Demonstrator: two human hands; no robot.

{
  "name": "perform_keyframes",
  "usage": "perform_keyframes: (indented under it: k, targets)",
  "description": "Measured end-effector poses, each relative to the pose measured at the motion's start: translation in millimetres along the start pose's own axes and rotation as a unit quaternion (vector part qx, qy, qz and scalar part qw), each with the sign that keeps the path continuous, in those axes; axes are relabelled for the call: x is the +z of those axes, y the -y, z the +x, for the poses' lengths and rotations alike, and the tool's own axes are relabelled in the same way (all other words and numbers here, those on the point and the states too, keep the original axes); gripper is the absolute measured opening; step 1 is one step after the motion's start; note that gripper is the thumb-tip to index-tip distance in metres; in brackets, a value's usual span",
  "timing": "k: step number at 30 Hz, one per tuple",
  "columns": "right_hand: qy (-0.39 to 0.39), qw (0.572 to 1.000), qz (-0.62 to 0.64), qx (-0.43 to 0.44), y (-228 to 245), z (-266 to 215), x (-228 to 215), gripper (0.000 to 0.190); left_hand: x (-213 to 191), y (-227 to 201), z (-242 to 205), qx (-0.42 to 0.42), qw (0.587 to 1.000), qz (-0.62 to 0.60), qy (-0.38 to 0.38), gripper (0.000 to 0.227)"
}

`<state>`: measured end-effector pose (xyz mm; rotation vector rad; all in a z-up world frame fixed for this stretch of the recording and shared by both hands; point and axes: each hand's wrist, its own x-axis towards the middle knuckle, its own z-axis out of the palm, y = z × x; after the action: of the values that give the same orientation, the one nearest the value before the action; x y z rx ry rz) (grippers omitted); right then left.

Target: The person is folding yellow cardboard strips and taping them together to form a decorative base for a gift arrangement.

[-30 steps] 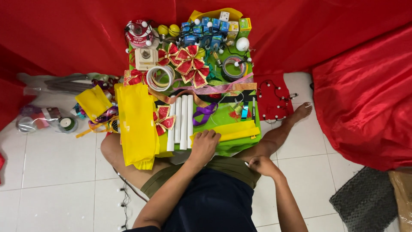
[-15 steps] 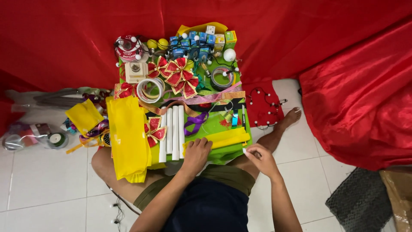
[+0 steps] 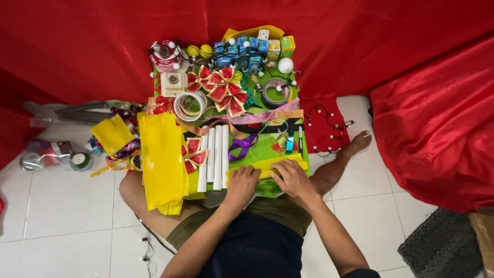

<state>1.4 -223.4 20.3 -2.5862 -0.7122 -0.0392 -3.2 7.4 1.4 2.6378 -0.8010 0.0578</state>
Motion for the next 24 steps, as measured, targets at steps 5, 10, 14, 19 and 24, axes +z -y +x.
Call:
perform_keyframes:
  k: [5, 10, 14, 19, 24]
  targets:
    - [-0.010, 1.000, -0.013, -0.018, -12.4, -8.3, 4.8, 0.031, 7.5, 2.4, -1.1, 0.000, 1.000, 0.013, -0.021, 0.020]
    - [0.010, 0.999, -0.029, -0.010, -10.4, -6.0, 0.2, 0.032, 16.4, 3.2, -1.8, -0.004, 0.999, 0.044, -0.027, 0.020]
    - [0.031, 0.997, -0.067, -0.003, -14.3, -6.1, 4.3, 0.039, 23.5, 3.1, -2.6, 0.000, 0.997, 0.066, -0.026, 0.021]
    - [0.052, 0.995, -0.081, 0.023, -13.9, -1.9, 6.2, 0.041, 53.4, 9.0, -3.3, 0.011, 0.996, 0.083, -0.032, 0.023]
    - [0.042, 0.991, -0.122, 0.023, -6.3, 1.0, 4.9, 0.046, 17.8, 3.0, -0.4, 0.012, 0.997, 0.062, -0.039, 0.021]
